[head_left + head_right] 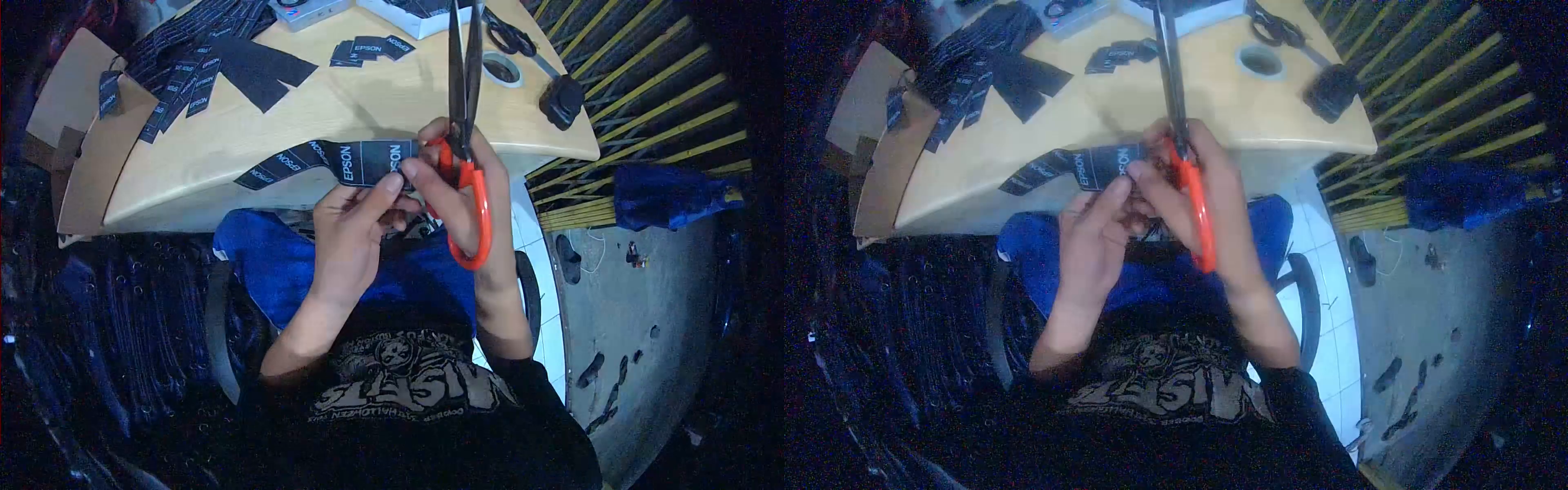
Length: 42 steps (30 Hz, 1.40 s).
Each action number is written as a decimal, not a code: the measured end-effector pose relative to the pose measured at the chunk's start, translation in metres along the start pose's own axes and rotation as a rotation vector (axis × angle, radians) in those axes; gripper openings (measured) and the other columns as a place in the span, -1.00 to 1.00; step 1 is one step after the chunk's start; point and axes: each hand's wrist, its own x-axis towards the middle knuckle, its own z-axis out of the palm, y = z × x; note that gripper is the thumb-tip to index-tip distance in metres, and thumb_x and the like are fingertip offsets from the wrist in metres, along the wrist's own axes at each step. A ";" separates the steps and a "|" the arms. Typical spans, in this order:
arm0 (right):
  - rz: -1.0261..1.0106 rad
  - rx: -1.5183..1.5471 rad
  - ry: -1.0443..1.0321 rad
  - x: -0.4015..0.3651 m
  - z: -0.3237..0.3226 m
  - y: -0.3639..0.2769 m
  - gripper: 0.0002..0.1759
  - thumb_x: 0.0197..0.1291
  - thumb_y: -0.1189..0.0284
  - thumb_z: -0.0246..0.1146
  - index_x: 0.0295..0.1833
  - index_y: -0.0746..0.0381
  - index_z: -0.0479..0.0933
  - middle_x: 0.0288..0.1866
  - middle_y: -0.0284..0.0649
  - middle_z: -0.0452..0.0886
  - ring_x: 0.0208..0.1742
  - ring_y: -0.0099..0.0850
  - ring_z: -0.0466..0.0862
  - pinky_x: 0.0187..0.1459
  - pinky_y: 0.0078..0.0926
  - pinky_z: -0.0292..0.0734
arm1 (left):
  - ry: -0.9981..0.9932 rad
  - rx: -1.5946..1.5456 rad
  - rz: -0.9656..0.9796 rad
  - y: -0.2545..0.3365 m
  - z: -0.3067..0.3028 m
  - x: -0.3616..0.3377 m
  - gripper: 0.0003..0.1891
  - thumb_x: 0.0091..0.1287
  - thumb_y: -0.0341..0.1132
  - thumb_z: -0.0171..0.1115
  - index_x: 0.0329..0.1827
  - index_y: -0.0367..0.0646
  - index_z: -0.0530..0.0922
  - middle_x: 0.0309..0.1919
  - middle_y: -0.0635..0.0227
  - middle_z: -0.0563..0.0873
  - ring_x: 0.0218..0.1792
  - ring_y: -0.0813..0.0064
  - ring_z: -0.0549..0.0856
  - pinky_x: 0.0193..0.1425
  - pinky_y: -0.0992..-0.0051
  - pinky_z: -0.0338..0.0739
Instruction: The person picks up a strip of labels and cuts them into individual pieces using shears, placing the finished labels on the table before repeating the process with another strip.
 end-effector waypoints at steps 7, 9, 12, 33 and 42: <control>0.000 0.141 0.118 -0.001 0.014 -0.014 -0.67 0.08 0.50 0.34 -0.06 0.29 0.41 -0.43 -0.41 0.45 -0.43 -0.68 0.46 -0.43 -0.74 0.36 | 0.045 -0.038 0.325 0.011 0.016 0.003 -0.88 0.26 -0.49 0.22 -0.16 -0.22 0.61 -0.29 0.35 0.71 -0.33 0.58 0.67 -0.34 0.61 0.45; -0.021 0.026 0.089 -0.013 0.013 -0.019 -0.68 0.14 0.44 0.29 -0.05 0.32 0.39 -0.40 -0.38 0.44 -0.40 -0.67 0.43 -0.40 -0.73 0.31 | 0.064 -0.080 0.377 0.018 0.020 0.005 -0.88 0.26 -0.50 0.22 -0.16 -0.22 0.60 -0.30 0.36 0.70 -0.35 0.59 0.65 -0.32 0.61 0.45; -0.021 0.019 0.002 -0.037 0.017 -0.011 -0.59 0.20 0.23 0.22 -0.04 0.33 0.35 -0.36 -0.36 0.37 -0.36 -0.63 0.34 -0.31 -0.69 0.25 | 0.073 -0.175 0.444 0.032 0.028 0.001 -0.91 0.26 -0.48 0.23 -0.20 -0.22 0.59 -0.34 0.40 0.67 -0.39 0.64 0.58 -0.29 0.63 0.41; 0.078 0.035 -0.202 -0.066 0.031 -0.025 -0.40 0.15 -0.03 0.22 -0.04 0.30 0.31 -0.36 -0.36 0.34 -0.36 -0.61 0.31 -0.32 -0.68 0.23 | 0.104 -0.175 0.488 0.042 0.041 -0.013 -0.78 0.16 -0.59 0.29 -0.11 -0.29 0.60 -0.22 0.34 0.69 -0.27 0.64 0.64 -0.11 0.59 0.52; -0.031 -0.080 -0.241 -0.062 0.023 -0.034 -0.47 0.10 0.27 0.36 0.04 0.31 0.30 -0.37 -0.10 0.55 -0.38 -0.35 0.61 -0.28 -0.45 0.51 | 0.070 -0.141 0.537 0.041 0.043 -0.015 -0.81 0.17 -0.56 0.30 -0.15 -0.31 0.60 -0.26 0.37 0.70 -0.30 0.66 0.63 -0.16 0.63 0.50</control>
